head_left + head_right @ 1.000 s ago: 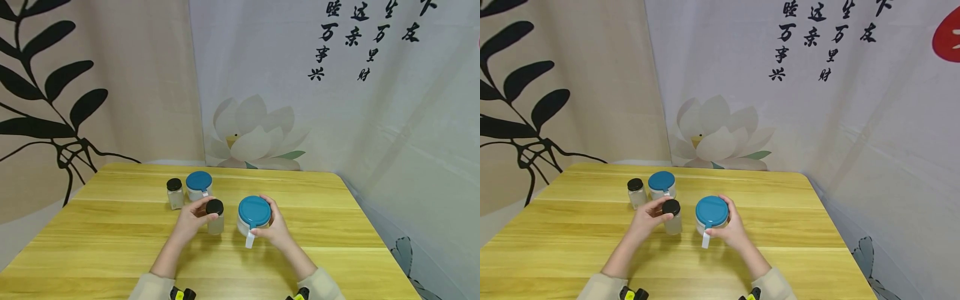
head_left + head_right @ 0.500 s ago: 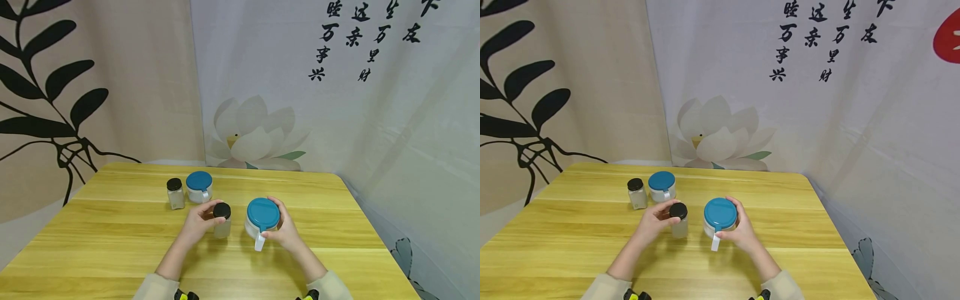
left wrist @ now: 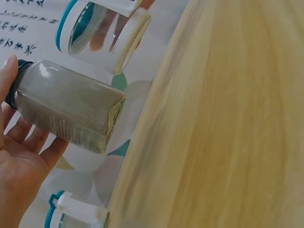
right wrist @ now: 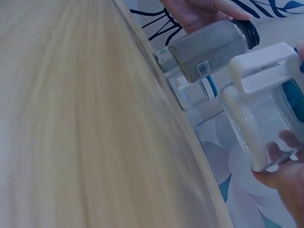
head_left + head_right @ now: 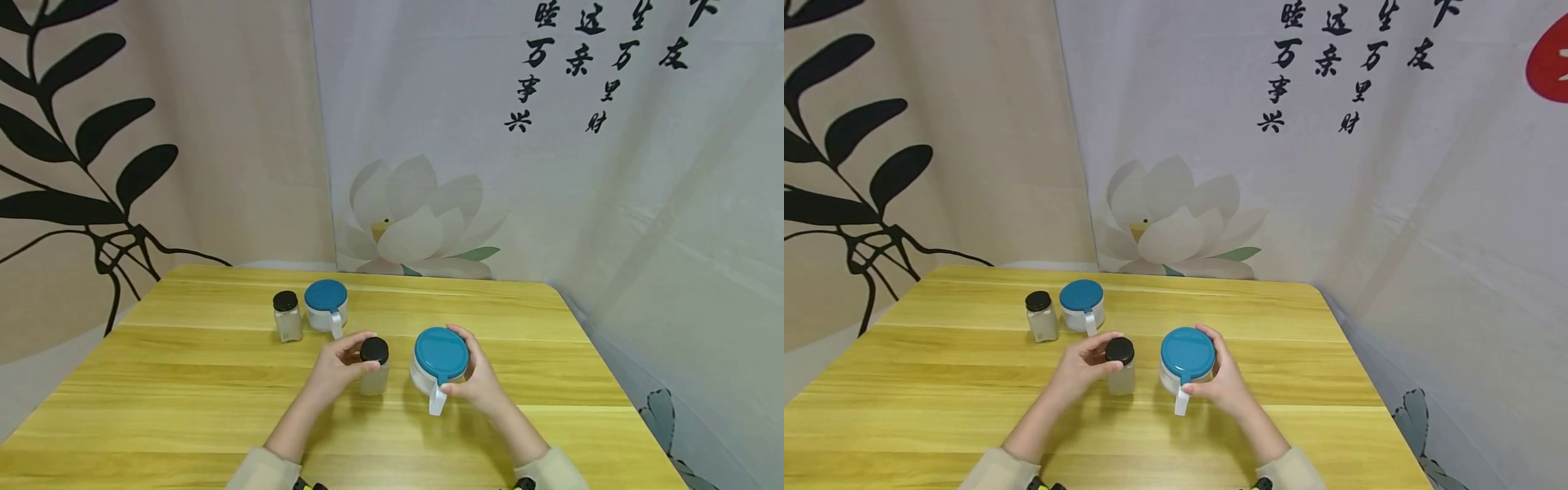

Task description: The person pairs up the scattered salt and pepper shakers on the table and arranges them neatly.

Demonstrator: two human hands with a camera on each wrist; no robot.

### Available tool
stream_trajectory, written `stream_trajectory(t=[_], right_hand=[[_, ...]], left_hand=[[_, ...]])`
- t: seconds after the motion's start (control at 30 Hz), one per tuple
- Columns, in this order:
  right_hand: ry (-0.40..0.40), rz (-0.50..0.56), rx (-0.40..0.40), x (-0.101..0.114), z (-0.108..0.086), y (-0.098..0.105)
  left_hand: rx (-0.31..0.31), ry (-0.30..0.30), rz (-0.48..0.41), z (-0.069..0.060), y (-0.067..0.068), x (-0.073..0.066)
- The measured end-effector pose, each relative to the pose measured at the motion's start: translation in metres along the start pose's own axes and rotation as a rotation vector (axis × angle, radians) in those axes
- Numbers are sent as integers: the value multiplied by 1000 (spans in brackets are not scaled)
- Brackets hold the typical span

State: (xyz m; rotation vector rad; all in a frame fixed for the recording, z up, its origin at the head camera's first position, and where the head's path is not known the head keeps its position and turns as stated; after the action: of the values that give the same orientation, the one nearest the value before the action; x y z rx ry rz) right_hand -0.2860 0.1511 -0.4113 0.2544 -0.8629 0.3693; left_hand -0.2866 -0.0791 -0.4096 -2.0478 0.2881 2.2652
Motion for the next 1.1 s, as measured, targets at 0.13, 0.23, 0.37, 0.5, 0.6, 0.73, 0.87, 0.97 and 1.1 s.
stream_trajectory(t=[0.13,0.23,0.37,0.5,0.6,0.73,0.87,0.97,1.1], right_hand=[[-5,1,5,2,-3,4],[-14,-4,6,3,-5,7],[-12,-11,11,4,-9,11],[-5,-8,22,5,-11,14],[0,-9,29,5,-12,15],[3,-8,34,5,-16,17],[8,-9,36,6,-20,20],[12,-14,43,7,-22,23],[9,-21,40,10,-25,28]], left_hand=[[-1,-9,-10,0,-4,0],[7,-8,-7,-1,-9,1],[24,5,3,0,-14,4],[44,16,-3,-3,-19,-4],[58,13,-14,-8,-23,-15],[79,15,-19,-13,-29,-21],[99,26,-27,-13,-34,-19],[97,31,-36,-13,-35,-18],[90,38,-36,-12,-38,-17]])
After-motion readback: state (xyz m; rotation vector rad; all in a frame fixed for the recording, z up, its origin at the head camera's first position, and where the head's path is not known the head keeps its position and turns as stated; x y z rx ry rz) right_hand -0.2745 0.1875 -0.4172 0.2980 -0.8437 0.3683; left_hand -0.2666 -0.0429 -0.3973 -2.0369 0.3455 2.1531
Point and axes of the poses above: each hand's wrist, its own z-axis towards the middle knuckle, its own y-axis out of the back of the hand, x = y × z, the point moved 9 cm from there along z, towards the middle knuckle, and after that the axes turned 11 degrees about y, right-handed, at the moved point
